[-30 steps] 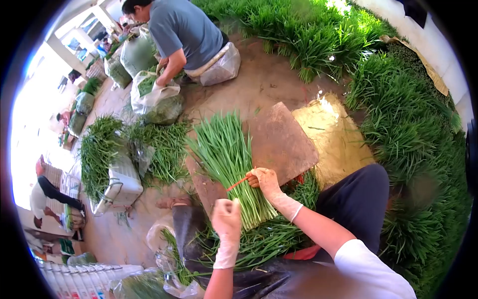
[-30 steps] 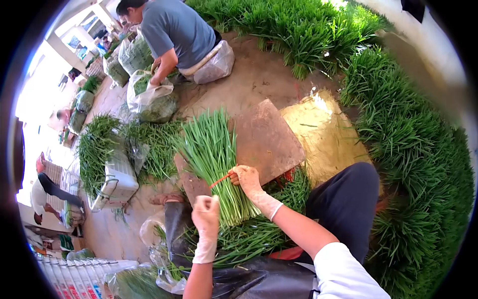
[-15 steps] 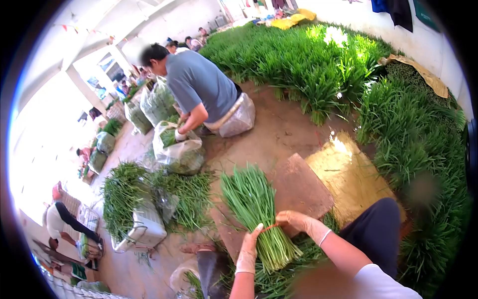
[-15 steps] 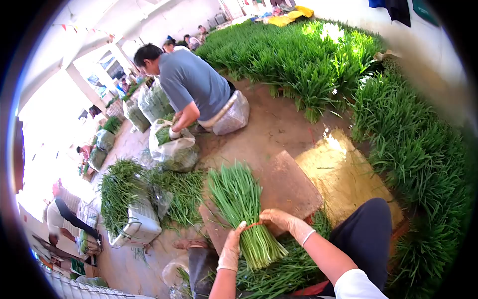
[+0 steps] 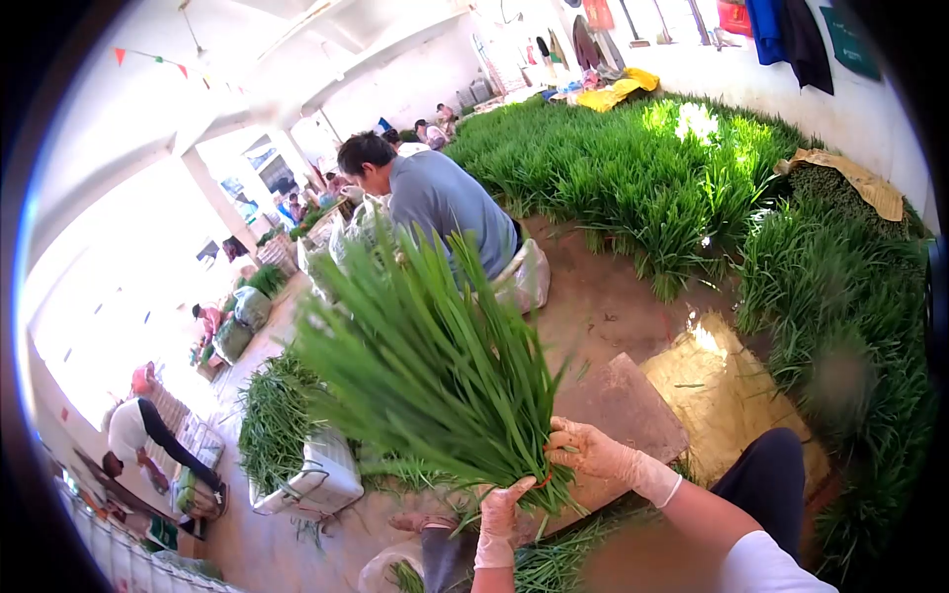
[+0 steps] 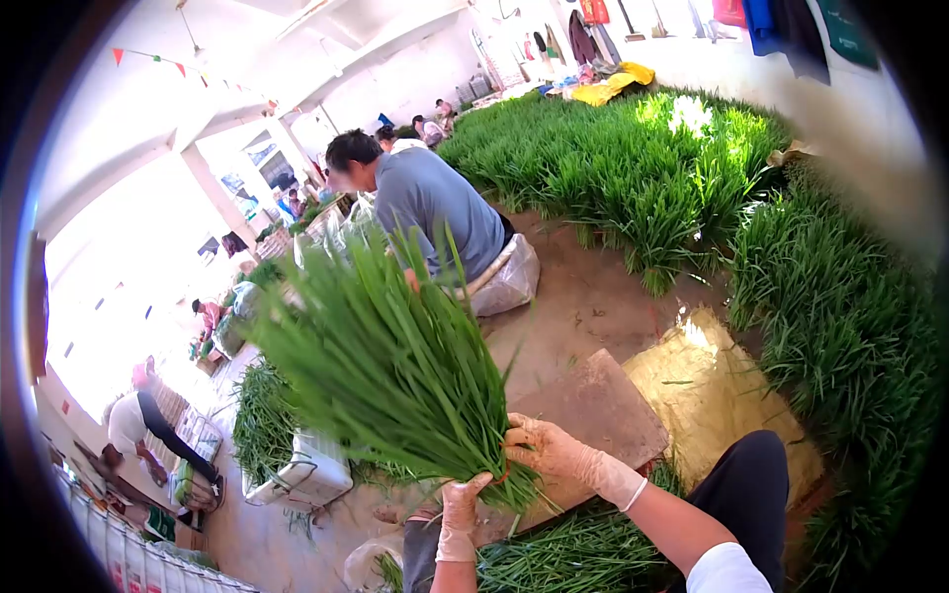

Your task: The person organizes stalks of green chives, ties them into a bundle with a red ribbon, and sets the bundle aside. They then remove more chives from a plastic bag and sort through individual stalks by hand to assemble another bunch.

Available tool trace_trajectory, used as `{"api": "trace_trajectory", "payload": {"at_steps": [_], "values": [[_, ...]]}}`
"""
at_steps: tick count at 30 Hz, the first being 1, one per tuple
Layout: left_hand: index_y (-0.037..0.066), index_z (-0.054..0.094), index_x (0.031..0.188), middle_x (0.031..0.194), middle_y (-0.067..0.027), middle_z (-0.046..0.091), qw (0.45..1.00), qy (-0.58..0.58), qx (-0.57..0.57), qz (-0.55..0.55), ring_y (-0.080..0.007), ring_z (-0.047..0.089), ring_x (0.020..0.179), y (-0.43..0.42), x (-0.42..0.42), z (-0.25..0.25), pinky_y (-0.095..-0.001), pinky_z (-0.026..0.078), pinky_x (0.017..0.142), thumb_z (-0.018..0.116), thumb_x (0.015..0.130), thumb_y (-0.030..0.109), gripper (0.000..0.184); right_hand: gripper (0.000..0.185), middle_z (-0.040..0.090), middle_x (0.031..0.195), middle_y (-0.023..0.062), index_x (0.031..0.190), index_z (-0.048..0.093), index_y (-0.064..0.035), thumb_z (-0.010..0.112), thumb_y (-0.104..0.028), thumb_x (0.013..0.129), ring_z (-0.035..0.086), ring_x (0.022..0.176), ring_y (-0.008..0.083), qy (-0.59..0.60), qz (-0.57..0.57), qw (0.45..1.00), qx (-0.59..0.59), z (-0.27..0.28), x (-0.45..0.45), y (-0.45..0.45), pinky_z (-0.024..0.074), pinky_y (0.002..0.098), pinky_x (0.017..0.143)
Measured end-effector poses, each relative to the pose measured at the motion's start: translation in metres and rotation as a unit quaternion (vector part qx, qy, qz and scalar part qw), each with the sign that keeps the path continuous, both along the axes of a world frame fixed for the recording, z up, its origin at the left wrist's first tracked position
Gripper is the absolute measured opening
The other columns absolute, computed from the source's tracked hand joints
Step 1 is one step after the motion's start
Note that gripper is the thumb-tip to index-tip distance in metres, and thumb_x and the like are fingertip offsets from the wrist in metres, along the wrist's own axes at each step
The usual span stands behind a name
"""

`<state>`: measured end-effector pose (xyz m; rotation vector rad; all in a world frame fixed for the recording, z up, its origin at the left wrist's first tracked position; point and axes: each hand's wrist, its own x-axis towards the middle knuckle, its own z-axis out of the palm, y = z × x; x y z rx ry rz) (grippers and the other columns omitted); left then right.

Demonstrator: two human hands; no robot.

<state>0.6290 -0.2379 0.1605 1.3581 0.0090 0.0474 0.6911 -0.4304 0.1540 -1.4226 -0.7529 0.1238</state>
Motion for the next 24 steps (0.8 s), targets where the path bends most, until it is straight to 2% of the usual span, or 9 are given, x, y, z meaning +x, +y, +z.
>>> {"api": "trace_trajectory", "payload": {"at_steps": [8, 11, 14, 15, 16, 17, 20, 22, 24], "values": [[0.002, 0.069, 0.1, 0.097, -0.0083, 0.068, 0.993, 0.104, 0.047, -0.032, -0.0193, 0.061, 0.083, 0.04, 0.022, -0.117, -0.0316, 0.051, 0.075, 0.068, 0.082, 0.008, 0.019, 0.03, 0.057, 0.123, 0.0141, 0.112, 0.063, -0.0049, 0.064, -0.015, 0.083, 0.051, 0.115, 0.0288, 0.072, -0.02, 0.974, -0.215, -0.041, -0.001, -0.02, 0.0427, 0.0373, 0.097], [0.002, 0.068, 0.101, 0.099, -0.0077, 0.067, 0.963, 0.034, 0.266, 0.014, -0.0191, 0.061, 0.083, 0.048, 0.019, -0.136, -0.0318, 0.05, 0.075, 0.068, 0.082, 0.009, 0.02, 0.028, 0.058, 0.123, 0.0107, 0.112, 0.064, -0.007, 0.06, -0.014, 0.084, 0.051, 0.119, 0.0236, -0.518, -0.148, 0.712, -0.451, -0.008, -0.009, -0.014, 0.043, 0.0329, 0.096], [-0.002, 0.056, 0.122, 0.114, -0.0066, 0.063, 0.986, 0.165, 0.027, -0.011, -0.0222, 0.058, 0.1, 0.019, -0.001, -0.072, -0.035, 0.049, 0.085, 0.077, 0.078, 0.018, 0.053, 0.028, 0.058, 0.126, 0.0071, 0.112, 0.065, -0.0078, 0.055, -0.013, 0.087, 0.05, 0.121, 0.0206, -0.376, 0.012, 0.702, -0.605, -0.055, 0.007, 0.002, 0.0425, 0.0289, 0.096], [-0.003, 0.056, 0.121, 0.113, -0.0063, 0.063, 0.991, 0.109, 0.083, 0.007, -0.0213, 0.058, 0.1, 0.018, 0.004, -0.079, -0.0337, 0.048, 0.086, 0.078, 0.078, 0.017, 0.052, 0.027, 0.058, 0.125, 0.0056, 0.11, 0.065, -0.0064, 0.052, -0.013, 0.087, 0.052, 0.118, 0.0196, -0.143, -0.014, 0.936, -0.322, -0.086, 0.006, 0.011, 0.0435, 0.0288, 0.093], [-0.003, 0.056, 0.12, 0.113, -0.0059, 0.063, 0.989, 0.049, 0.14, 0.024, -0.0204, 0.057, 0.099, 0.018, 0.01, -0.087, -0.0324, 0.048, 0.087, 0.078, 0.078, 0.016, 0.052, 0.027, 0.059, 0.125, 0.0049, 0.11, 0.065, -0.0057, 0.051, -0.013, 0.087, 0.053, 0.117, 0.0191, 0.003, -0.032, 0.985, -0.169, -0.095, 0.002, 0.015, 0.044, 0.0287, 0.092], [-0.004, 0.056, 0.12, 0.113, -0.0053, 0.063, 0.976, -0.005, 0.214, 0.043, -0.0193, 0.057, 0.099, 0.019, 0.017, -0.09, -0.0315, 0.047, 0.088, 0.078, 0.077, 0.015, 0.052, 0.027, 0.059, 0.125, 0.0042, 0.109, 0.065, -0.005, 0.05, -0.013, 0.088, 0.053, 0.115, 0.0187, 0.125, -0.051, 0.991, 0.017, -0.101, -0.002, 0.019, 0.0445, 0.0287, 0.091], [-0.004, 0.057, 0.119, 0.114, -0.0062, 0.063, 0.993, -0.059, 0.089, 0.043, -0.0185, 0.059, 0.1, 0.008, 0.046, -0.047, -0.03, 0.047, 0.089, 0.079, 0.076, 0.012, 0.051, 0.024, 0.064, 0.113, 0.0076, 0.108, 0.064, -0.0037, 0.048, -0.013, 0.092, 0.06, 0.1, 0.0239, -0.115, -0.169, 0.964, -0.169, -0.057, -0.015, 0.019, 0.0487, 0.0336, 0.083], [-0.004, 0.057, 0.12, 0.115, -0.0088, 0.062, 0.994, 0.066, 0.084, -0.039, -0.0184, 0.06, 0.101, 0.02, 0.066, -0.024, -0.0311, 0.048, 0.088, 0.075, 0.082, 0.024, 0.051, 0.023, 0.067, 0.095, 0.0125, 0.103, 0.065, -0.0047, 0.048, -0.017, 0.093, 0.064, 0.083, 0.0271, 0.206, -0.142, 0.968, -0.001, -0.018, -0.026, 0.022, 0.0508, 0.0372, 0.076], [-0.004, 0.056, 0.121, 0.113, -0.0113, 0.063, 0.984, 0.141, 0.081, -0.078, -0.0174, 0.06, 0.101, 0.016, 0.072, -0.002, -0.0321, 0.05, 0.084, 0.066, 0.088, 0.039, 0.055, 0.023, 0.066, 0.09, 0.015, 0.101, 0.066, -0.0052, 0.049, -0.018, 0.092, 0.064, 0.081, 0.0295, 0.211, -0.153, 0.962, -0.083, -0.025, -0.014, 0.017, 0.051, 0.0386, 0.075]]}}
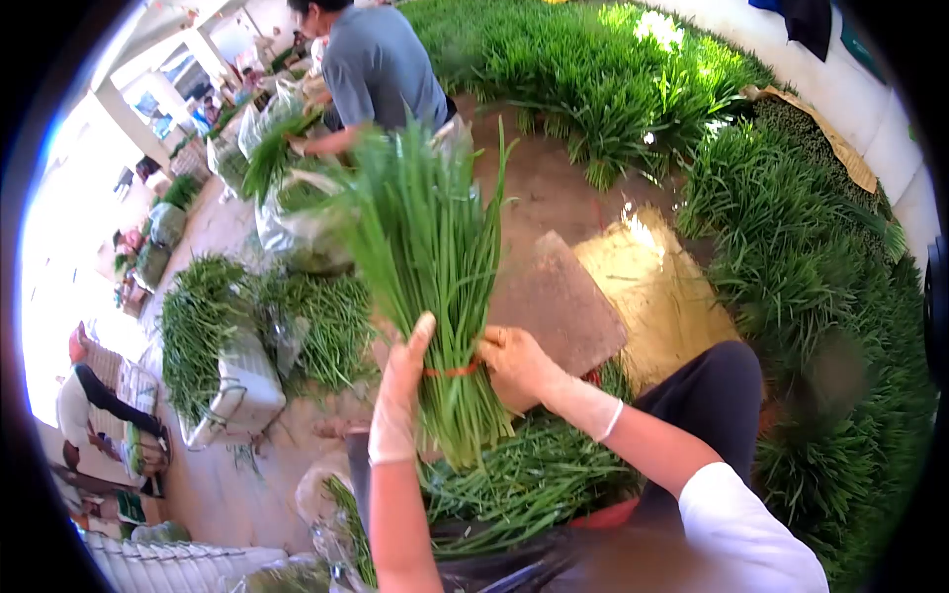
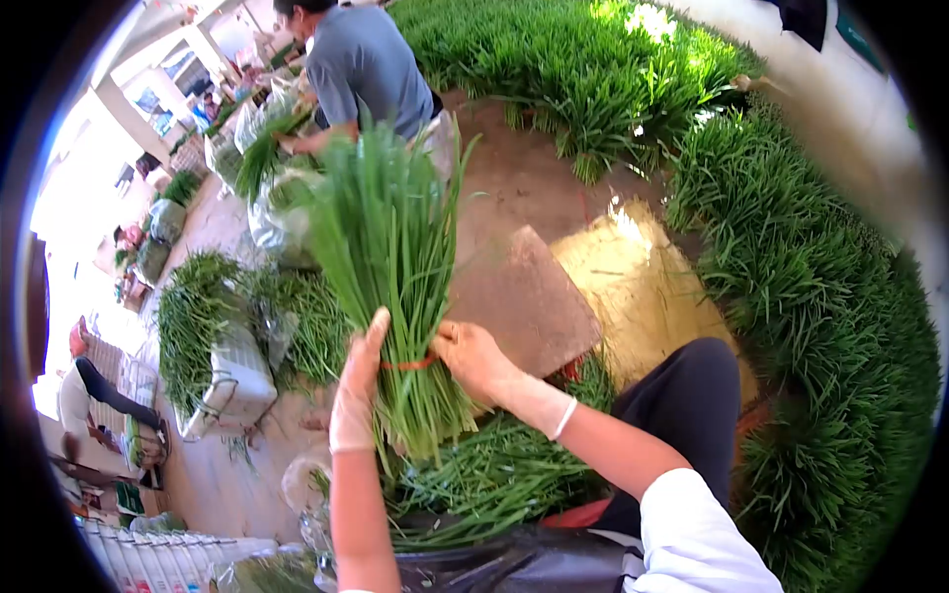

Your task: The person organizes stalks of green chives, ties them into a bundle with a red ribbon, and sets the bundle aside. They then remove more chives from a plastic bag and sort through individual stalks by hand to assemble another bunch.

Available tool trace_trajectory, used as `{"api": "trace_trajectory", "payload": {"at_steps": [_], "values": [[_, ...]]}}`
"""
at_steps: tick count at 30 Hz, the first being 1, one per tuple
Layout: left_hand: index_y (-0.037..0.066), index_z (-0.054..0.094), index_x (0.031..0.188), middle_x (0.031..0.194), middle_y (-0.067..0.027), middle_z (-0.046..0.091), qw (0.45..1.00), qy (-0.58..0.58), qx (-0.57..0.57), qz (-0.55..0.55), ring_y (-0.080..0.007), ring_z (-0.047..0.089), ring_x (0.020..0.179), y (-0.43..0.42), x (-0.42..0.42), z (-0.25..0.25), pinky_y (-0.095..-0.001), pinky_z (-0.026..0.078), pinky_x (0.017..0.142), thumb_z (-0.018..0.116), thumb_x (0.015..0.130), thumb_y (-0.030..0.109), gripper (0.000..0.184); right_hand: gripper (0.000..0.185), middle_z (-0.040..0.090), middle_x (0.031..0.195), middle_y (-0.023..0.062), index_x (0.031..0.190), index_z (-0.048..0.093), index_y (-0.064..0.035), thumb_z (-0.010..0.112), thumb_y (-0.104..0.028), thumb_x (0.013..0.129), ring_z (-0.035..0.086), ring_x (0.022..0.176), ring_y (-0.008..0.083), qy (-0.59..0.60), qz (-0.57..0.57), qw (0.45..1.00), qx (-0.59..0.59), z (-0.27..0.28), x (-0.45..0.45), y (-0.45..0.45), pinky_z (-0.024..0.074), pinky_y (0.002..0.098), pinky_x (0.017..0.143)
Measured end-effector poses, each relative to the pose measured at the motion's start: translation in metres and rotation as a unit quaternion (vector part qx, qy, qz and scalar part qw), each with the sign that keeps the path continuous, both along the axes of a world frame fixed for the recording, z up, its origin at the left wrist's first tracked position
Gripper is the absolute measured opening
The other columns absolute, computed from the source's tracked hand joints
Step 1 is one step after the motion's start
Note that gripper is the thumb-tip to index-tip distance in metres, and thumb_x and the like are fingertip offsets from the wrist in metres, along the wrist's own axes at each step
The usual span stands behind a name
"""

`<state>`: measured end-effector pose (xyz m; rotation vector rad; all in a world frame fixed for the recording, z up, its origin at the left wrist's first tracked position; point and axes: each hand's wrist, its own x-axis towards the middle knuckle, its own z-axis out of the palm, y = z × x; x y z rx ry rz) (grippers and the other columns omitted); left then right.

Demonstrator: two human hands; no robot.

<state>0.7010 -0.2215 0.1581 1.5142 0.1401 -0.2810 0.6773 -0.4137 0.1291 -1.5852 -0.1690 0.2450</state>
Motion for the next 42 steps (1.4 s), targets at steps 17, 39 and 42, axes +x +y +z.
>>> {"api": "trace_trajectory", "payload": {"at_steps": [17, 39, 42], "values": [[0.013, 0.063, 0.101, 0.091, -0.0079, 0.066, 0.774, -0.259, 0.575, 0.049, -0.029, 0.063, 0.083, 0.011, -0.079, -0.081, -0.04, 0.049, 0.075, 0.062, 0.089, 0.025, 0.017, 0.018, 0.054, 0.096, 0.0133, 0.085, 0.056, -0.0009, 0.055, -0.019, 0.089, 0.06, 0.086, 0.0313, -0.35, -0.063, 0.84, -0.41, -0.086, -0.018, 0.022, 0.0521, 0.0403, 0.07], [0.004, 0.061, 0.11, 0.061, -0.0018, 0.059, 0.984, -0.066, 0.056, 0.154, -0.0052, 0.047, 0.045, 0.049, -0.111, -0.062, -0.0183, 0.036, 0.043, 0.045, 0.101, 0.028, 0.03, 0.017, 0.044, 0.145, -0.0038, 0.088, 0.073, -0.0112, 0.058, -0.012, 0.081, 0.04, 0.134, 0.0209, -0.55, 0.339, 0.576, -0.501, -0.064, 0.038, 0.028, 0.0419, 0.0341, 0.1], [0.004, 0.062, 0.109, 0.06, 0.0001, 0.057, 0.95, -0.142, 0.099, 0.259, -0.0064, 0.048, 0.046, 0.085, -0.113, -0.042, -0.0188, 0.037, 0.044, 0.049, 0.1, 0.031, 0.031, 0.018, 0.043, 0.146, -0.0047, 0.09, 0.073, -0.0117, 0.058, -0.011, 0.081, 0.042, 0.132, 0.0199, -0.536, 0.35, 0.568, -0.518, -0.066, 0.04, 0.029, 0.0417, 0.0336, 0.101]]}}
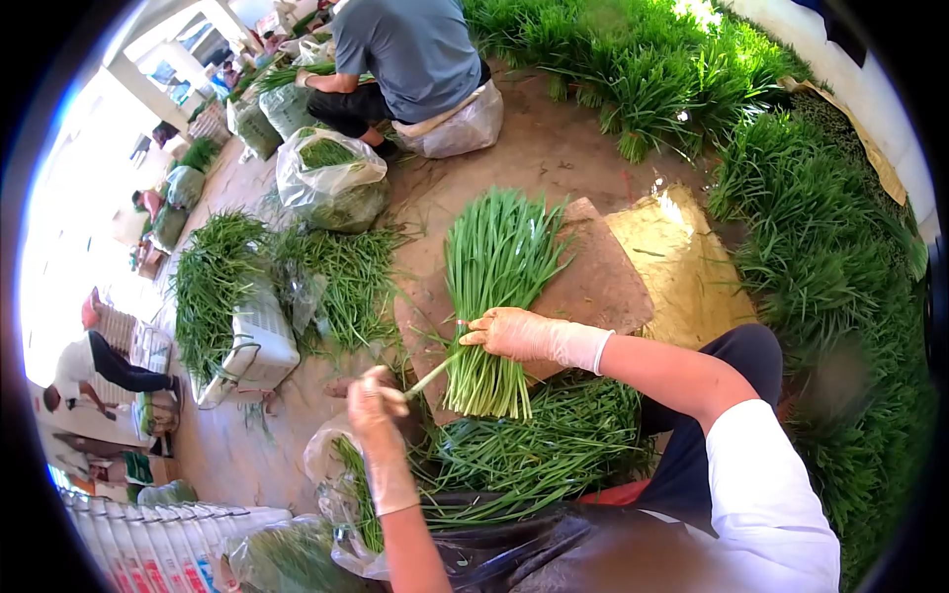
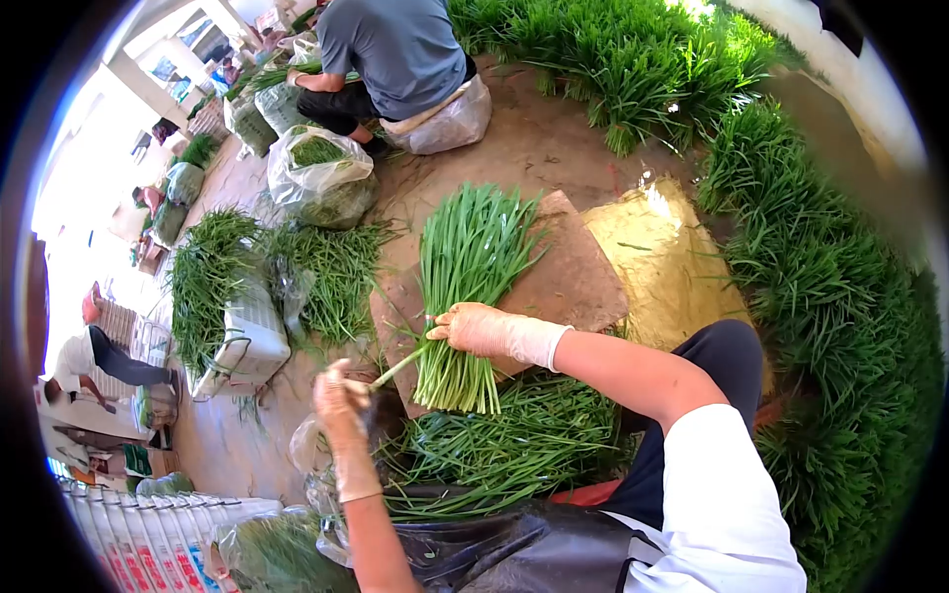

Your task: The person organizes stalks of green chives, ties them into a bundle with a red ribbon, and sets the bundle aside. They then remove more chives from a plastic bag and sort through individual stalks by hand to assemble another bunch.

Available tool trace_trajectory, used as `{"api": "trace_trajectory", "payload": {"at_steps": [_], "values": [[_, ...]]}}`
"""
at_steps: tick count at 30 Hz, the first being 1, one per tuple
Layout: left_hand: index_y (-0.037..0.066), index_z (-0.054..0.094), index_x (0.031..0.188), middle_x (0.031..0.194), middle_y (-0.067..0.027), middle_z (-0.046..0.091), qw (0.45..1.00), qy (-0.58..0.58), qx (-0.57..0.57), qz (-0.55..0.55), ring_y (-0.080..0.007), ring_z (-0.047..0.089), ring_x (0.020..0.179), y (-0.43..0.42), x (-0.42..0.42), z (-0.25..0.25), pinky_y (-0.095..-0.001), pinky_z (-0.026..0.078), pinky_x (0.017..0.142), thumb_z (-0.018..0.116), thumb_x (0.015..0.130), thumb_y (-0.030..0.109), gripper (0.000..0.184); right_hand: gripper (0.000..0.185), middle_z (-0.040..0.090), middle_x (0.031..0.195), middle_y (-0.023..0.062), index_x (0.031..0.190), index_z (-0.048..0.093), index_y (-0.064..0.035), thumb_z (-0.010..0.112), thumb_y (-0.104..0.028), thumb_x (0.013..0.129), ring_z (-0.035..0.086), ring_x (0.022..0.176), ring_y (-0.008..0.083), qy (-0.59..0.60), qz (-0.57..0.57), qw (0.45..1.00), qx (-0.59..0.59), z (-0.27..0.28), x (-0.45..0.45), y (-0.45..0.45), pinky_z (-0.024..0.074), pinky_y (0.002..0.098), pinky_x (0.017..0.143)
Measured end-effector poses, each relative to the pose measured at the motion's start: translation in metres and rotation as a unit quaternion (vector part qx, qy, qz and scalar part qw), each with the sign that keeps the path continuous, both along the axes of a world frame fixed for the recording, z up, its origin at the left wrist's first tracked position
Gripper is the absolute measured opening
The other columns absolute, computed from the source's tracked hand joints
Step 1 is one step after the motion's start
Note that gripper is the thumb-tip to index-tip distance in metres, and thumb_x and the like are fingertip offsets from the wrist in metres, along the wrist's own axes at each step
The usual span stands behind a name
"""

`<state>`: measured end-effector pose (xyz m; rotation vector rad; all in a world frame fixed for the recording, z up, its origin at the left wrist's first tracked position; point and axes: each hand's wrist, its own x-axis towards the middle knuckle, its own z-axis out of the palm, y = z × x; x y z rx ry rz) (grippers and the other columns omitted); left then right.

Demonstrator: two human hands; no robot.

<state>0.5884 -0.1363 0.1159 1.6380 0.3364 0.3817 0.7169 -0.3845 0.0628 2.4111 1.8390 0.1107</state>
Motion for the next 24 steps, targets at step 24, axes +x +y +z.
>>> {"api": "trace_trajectory", "payload": {"at_steps": [24], "values": [[0.0, 0.068, 0.094, 0.08, -0.0071, 0.069, 0.937, 0.171, 0.274, -0.132, -0.0142, 0.064, 0.072, -0.045, 0.023, -0.056, -0.028, 0.051, 0.07, 0.069, 0.081, 0.018, 0.022, 0.013, 0.054, 0.116, 0.0103, 0.088, 0.06, -0.0007, 0.059, -0.013, 0.086, 0.053, 0.109, 0.028, 0.052, -0.213, 0.9, 0.377, -0.033, -0.045, -0.032, 0.0439, 0.0416, 0.091]]}}
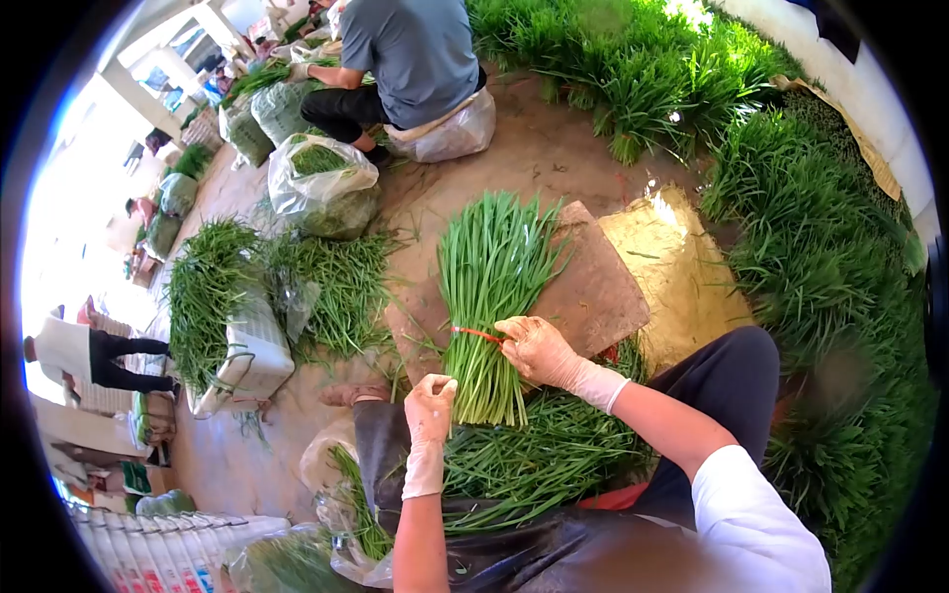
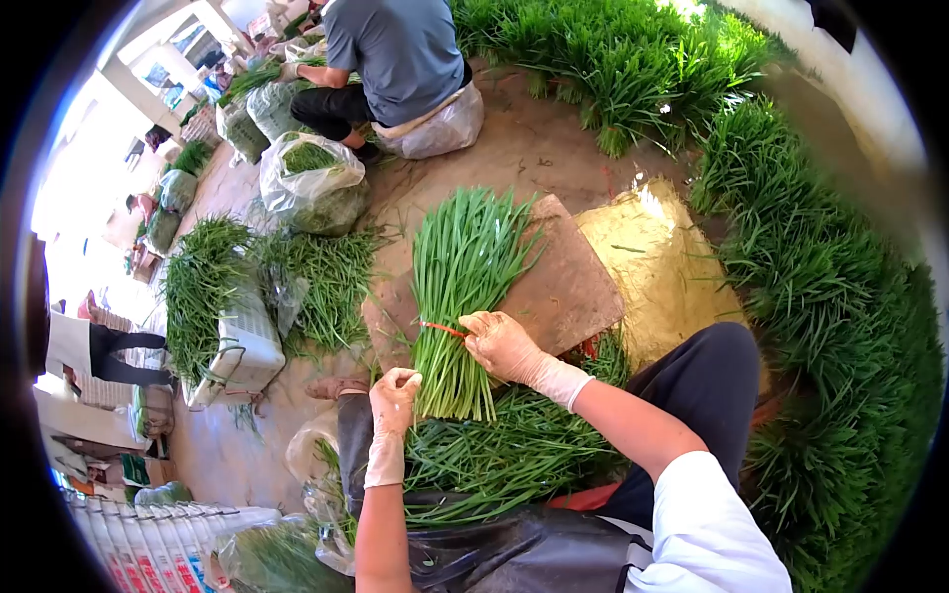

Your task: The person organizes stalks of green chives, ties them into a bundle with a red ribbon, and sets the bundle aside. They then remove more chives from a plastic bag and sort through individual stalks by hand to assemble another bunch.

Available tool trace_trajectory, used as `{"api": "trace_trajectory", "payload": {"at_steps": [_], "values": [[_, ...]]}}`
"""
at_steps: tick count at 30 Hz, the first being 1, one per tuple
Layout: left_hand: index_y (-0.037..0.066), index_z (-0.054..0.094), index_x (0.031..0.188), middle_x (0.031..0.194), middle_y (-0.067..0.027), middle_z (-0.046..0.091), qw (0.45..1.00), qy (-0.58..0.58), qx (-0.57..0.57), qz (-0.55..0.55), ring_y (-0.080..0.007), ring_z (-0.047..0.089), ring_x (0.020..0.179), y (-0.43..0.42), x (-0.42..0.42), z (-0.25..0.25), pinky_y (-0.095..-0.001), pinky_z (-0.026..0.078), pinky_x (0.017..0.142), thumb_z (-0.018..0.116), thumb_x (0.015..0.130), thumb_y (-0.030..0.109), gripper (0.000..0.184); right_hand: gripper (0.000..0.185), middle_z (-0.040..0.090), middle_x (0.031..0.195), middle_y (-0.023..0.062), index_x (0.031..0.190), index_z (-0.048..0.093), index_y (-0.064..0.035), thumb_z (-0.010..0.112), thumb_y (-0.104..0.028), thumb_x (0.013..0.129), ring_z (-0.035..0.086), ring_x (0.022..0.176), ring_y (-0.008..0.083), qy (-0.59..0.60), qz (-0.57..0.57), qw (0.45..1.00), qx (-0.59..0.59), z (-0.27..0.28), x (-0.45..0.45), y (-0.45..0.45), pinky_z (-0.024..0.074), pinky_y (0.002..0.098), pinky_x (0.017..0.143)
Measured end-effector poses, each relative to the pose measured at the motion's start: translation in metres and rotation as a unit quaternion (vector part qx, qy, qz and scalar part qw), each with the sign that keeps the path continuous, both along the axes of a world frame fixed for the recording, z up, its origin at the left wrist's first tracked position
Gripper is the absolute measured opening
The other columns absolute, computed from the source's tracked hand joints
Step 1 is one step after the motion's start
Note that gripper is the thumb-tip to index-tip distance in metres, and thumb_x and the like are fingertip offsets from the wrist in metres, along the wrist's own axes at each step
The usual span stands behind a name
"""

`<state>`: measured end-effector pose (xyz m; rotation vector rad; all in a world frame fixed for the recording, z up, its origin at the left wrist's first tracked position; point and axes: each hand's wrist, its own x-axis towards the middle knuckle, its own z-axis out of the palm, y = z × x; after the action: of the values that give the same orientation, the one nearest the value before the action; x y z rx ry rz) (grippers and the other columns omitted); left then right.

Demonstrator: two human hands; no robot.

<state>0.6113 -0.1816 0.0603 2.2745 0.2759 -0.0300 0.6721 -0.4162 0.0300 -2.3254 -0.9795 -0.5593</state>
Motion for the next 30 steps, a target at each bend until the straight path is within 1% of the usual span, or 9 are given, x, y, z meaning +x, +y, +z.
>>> {"api": "trace_trajectory", "payload": {"at_steps": [3, 10, 12, 15, 16, 20, 23, 26, 30], "values": [[0.005, 0.068, 0.089, 0.083, -0.0131, 0.069, 0.996, -0.031, 0.081, -0.002, -0.028, 0.067, 0.08, -0.012, 0.013, 0.017, -0.0377, 0.051, 0.073, 0.067, 0.081, 0.023, 0.019, 0.013, 0.054, 0.108, 0.0096, 0.082, 0.058, -0.0038, 0.061, -0.016, 0.085, 0.054, 0.099, 0.028, 0.023, -0.02, 1.0, 0.006, 0.002, -0.004, 0.002, 0.0451, 0.0411, 0.084], [0.003, 0.062, 0.084, 0.086, -0.0142, 0.067, 0.985, -0.061, 0.16, -0.013, -0.0316, 0.064, 0.085, -0.038, 0.045, 0.012, -0.0409, 0.049, 0.076, 0.066, 0.081, 0.024, 0.022, 0.015, 0.057, 0.094, 0.0092, 0.078, 0.057, -0.0041, 0.06, -0.017, 0.085, 0.057, 0.088, 0.0282, 0.077, -0.068, 0.993, 0.056, 0.006, -0.002, 0.005, 0.0479, 0.0396, 0.076], [0.002, 0.06, 0.108, 0.111, -0.0205, 0.063, 0.963, -0.122, 0.239, -0.014, -0.0339, 0.058, 0.106, -0.042, 0.028, 0.01, -0.0415, 0.045, 0.091, 0.07, 0.079, 0.037, 0.047, 0.017, 0.055, 0.089, 0.0094, 0.079, 0.057, -0.005, 0.06, -0.02, 0.085, 0.057, 0.088, 0.027, 0.079, -0.071, 0.992, 0.074, 0.009, 0.0, 0.003, 0.0489, 0.0391, 0.075], [-0.003, 0.013, 0.148, 0.145, -0.0288, 0.031, 0.931, -0.023, 0.362, -0.039, -0.0398, 0.033, 0.134, -0.076, 0.005, 0.005, -0.0489, 0.026, 0.112, 0.075, 0.068, 0.058, 0.118, 0.017, 0.057, 0.086, 0.0091, 0.081, 0.059, -0.0053, 0.057, -0.021, 0.086, 0.058, 0.084, 0.0257, 0.104, -0.045, 0.994, 0.003, 0.01, -0.004, 0.012, 0.0493, 0.039, 0.075], [-0.001, 0.008, 0.149, 0.147, -0.0267, 0.027, 0.919, 0.061, 0.387, -0.034, -0.0383, 0.031, 0.136, -0.088, 0.003, -0.001, -0.0485, 0.024, 0.112, 0.074, 0.07, 0.057, 0.119, 0.017, 0.058, 0.085, 0.0091, 0.081, 0.06, -0.0055, 0.055, -0.021, 0.087, 0.059, 0.082, 0.0256, 0.116, -0.029, 0.992, -0.032, 0.01, -0.009, 0.019, 0.0494, 0.039, 0.075], [0.002, 0.012, 0.149, 0.143, -0.0251, 0.035, 0.859, -0.052, 0.508, 0.044, -0.0371, 0.039, 0.131, -0.084, 0.005, -0.063, -0.0478, 0.033, 0.106, 0.064, 0.082, 0.039, 0.093, 0.018, 0.058, 0.081, 0.0113, 0.077, 0.058, -0.0028, 0.054, -0.02, 0.083, 0.059, 0.079, 0.0257, 0.072, -0.005, 0.997, -0.009, -0.008, -0.034, 0.048, 0.0484, 0.0378, 0.075], [0.001, 0.027, 0.145, 0.121, -0.0213, 0.056, 0.963, -0.06, 0.262, -0.004, -0.0344, 0.059, 0.105, -0.06, 0.006, -0.032, -0.0412, 0.049, 0.087, 0.07, 0.076, 0.034, 0.088, 0.015, 0.056, 0.082, 0.0134, 0.078, 0.055, -0.0032, 0.057, -0.018, 0.08, 0.058, 0.079, 0.0291, 0.055, 0.035, 0.996, 0.057, 0.045, -0.022, 0.048, 0.0478, 0.0396, 0.072], [0.003, 0.033, 0.142, 0.118, -0.0202, 0.058, 0.973, -0.109, 0.14, -0.146, -0.0354, 0.059, 0.106, -0.022, 0.008, 0.015, -0.0409, 0.05, 0.087, 0.08, 0.063, 0.026, 0.095, 0.013, 0.053, 0.082, 0.0144, 0.078, 0.053, -0.0035, 0.057, -0.015, 0.081, 0.057, 0.08, 0.032, 0.007, 0.088, 0.988, 0.127, 0.093, 0.015, 0.051, 0.0478, 0.0414, 0.069], [0.002, 0.034, 0.142, 0.124, -0.0163, 0.057, 0.944, 0.076, -0.119, -0.297, -0.0316, 0.057, 0.113, 0.012, 0.04, 0.056, -0.0372, 0.044, 0.099, 0.087, 0.055, 0.014, 0.103, 0.013, 0.054, 0.083, 0.0139, 0.08, 0.054, -0.0037, 0.056, -0.016, 0.084, 0.056, 0.081, 0.0333, 0.019, 0.108, 0.983, 0.146, 0.116, 0.044, 0.067, 0.0483, 0.0417, 0.071]]}}
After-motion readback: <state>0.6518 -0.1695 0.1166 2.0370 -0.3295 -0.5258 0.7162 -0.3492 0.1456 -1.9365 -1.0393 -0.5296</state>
